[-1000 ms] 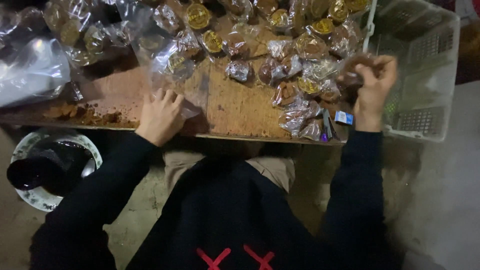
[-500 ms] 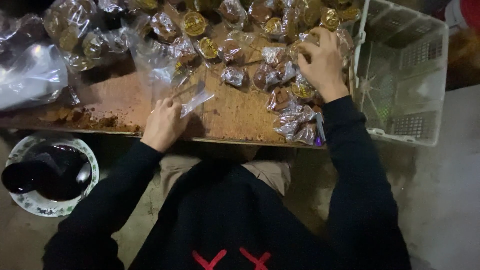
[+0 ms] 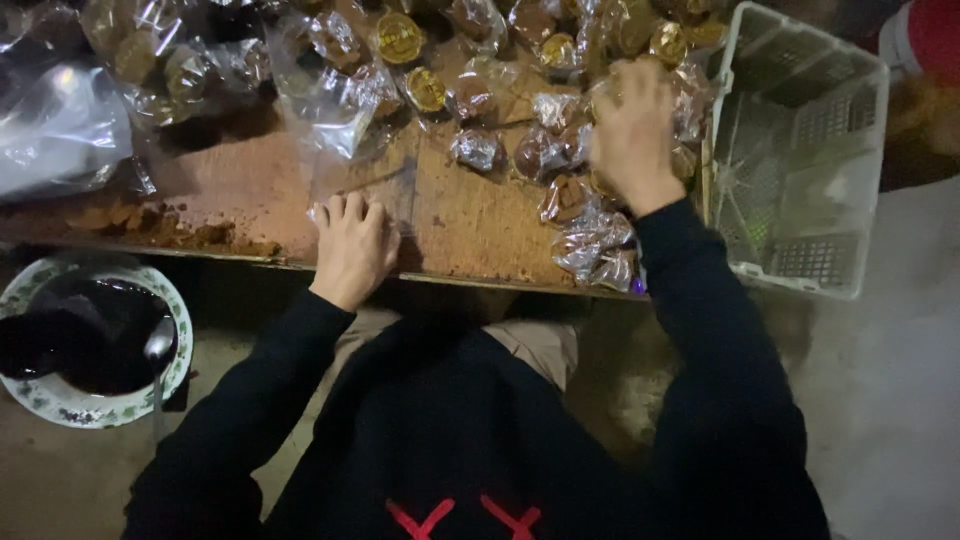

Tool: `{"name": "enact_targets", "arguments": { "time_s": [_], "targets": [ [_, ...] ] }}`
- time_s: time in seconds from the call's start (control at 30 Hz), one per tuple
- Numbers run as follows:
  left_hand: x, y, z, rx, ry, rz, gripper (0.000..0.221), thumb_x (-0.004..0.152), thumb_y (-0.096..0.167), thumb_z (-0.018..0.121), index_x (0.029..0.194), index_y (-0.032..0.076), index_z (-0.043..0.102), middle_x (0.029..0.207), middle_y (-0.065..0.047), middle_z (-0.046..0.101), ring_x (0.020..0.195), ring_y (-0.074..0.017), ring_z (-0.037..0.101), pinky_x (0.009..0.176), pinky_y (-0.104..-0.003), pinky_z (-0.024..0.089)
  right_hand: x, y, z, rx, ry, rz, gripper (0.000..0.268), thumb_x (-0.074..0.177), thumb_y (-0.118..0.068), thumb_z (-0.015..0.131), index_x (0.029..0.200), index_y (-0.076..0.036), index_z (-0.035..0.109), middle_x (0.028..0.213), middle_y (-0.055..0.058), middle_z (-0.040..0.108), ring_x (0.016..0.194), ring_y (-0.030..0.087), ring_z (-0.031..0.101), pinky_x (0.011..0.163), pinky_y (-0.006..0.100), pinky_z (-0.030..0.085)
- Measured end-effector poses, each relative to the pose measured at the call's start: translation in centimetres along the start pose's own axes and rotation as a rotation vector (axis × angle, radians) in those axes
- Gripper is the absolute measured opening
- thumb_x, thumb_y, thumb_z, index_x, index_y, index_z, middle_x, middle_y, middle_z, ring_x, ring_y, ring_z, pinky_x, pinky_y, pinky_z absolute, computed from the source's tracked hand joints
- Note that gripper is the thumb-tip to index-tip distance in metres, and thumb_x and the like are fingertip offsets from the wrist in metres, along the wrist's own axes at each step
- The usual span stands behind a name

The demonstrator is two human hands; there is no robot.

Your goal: The person places small round food items into plastic bags and seals each bag by heating the plastic edge with a lighter. The person handles multiple items one by one on a wooden table.

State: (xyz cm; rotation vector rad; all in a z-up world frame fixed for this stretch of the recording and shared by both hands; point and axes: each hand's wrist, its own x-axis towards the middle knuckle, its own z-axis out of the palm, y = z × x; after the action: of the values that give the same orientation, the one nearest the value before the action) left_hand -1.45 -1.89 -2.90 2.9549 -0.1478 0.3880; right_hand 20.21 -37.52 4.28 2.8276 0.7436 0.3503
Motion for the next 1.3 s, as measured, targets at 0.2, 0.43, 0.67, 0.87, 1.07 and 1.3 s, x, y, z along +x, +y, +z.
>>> {"name": "enact_targets", "arguments": {
  "time_s": [0.2, 0.43, 0.67, 0.87, 1.07, 1.3],
  "targets": [
    [-0.3, -0.2, 0.8, 0.021, -0.016, 0.0, 0.031, 0.095, 0.036, 0.071, 0.103, 0.007, 0.063, 0.104, -0.017, 0.057, 0.097, -0.0364, 0.052, 0.091, -0.057, 0.044, -0.3, -2.2, 1.5, -0.105, -0.312, -0.261, 0.101, 0.065, -0.041, 0.09, 0.149, -0.002, 0.051, 0.153, 0.026, 0.046, 0.137, 0.041, 0.044, 0.103, 0.061, 0.047],
    [-0.3, -0.2, -0.2, -0.093, 0.009, -0.018, 0.015, 0.095, 0.022, 0.067, 0.101, 0.008, 0.063, 0.1, -0.015, 0.059, 0.095, -0.0355, 0.052, 0.093, -0.055, 0.042, 0.0, 2.1, 3.4, -0.072, -0.209, -0.176, 0.062, 0.09, -0.056, 0.067, 0.13, -0.009, 0.065, 0.13, 0.017, 0.059, 0.105, 0.034, 0.059, 0.065, 0.049, 0.058],
    [0.3, -0.4, -0.1, -0.321, 0.191, -0.127, 0.018, 0.087, -0.003, 0.063, 0.089, 0.011, 0.052, 0.088, -0.007, 0.053, 0.081, -0.0245, 0.048, 0.068, -0.035, 0.036, -1.1, 2.1, 2.8, 0.325, -0.007, -0.255, 0.05, 0.092, -0.039, 0.062, 0.122, -0.001, 0.072, 0.116, 0.015, 0.065, 0.097, 0.031, 0.059, 0.063, 0.041, 0.049],
    [6.0, -6.6, -6.3, -0.331, 0.761, -0.155, 0.032, 0.115, 0.008, 0.065, 0.087, 0.007, 0.051, 0.072, -0.004, 0.047, 0.058, -0.0159, 0.041, 0.056, -0.028, 0.041, -1.0, -3.5, -4.7, 2.066, -0.192, 0.225, 0.029, 0.081, -0.026, 0.06, 0.108, -0.016, 0.056, 0.108, 0.003, 0.059, 0.107, 0.02, 0.054, 0.106, 0.046, 0.049],
    [14.7, -8.4, -12.4, -0.264, 1.183, 0.462, 0.028, 0.108, 0.0, 0.06, 0.08, 0.004, 0.062, 0.069, -0.009, 0.055, 0.059, -0.0207, 0.052, 0.055, -0.034, 0.042, -3.6, -11.0, -8.0, 2.568, -0.067, -0.045, 0.04, 0.093, -0.033, 0.066, 0.126, -0.012, 0.064, 0.123, 0.008, 0.069, 0.121, 0.029, 0.064, 0.114, 0.058, 0.051],
    [13.6, -4.6, -2.9, -0.219, 0.393, 0.693, 0.033, 0.11, 0.016, 0.074, 0.08, 0.02, 0.062, 0.077, 0.005, 0.062, 0.071, -0.0119, 0.064, 0.07, -0.03, 0.06, -6.0, -12.0, -4.4, 2.417, -0.084, 0.515, 0.05, 0.081, -0.067, 0.067, 0.094, -0.019, 0.065, 0.098, 0.006, 0.067, 0.11, 0.032, 0.064, 0.112, 0.064, 0.045]
  ]
}}
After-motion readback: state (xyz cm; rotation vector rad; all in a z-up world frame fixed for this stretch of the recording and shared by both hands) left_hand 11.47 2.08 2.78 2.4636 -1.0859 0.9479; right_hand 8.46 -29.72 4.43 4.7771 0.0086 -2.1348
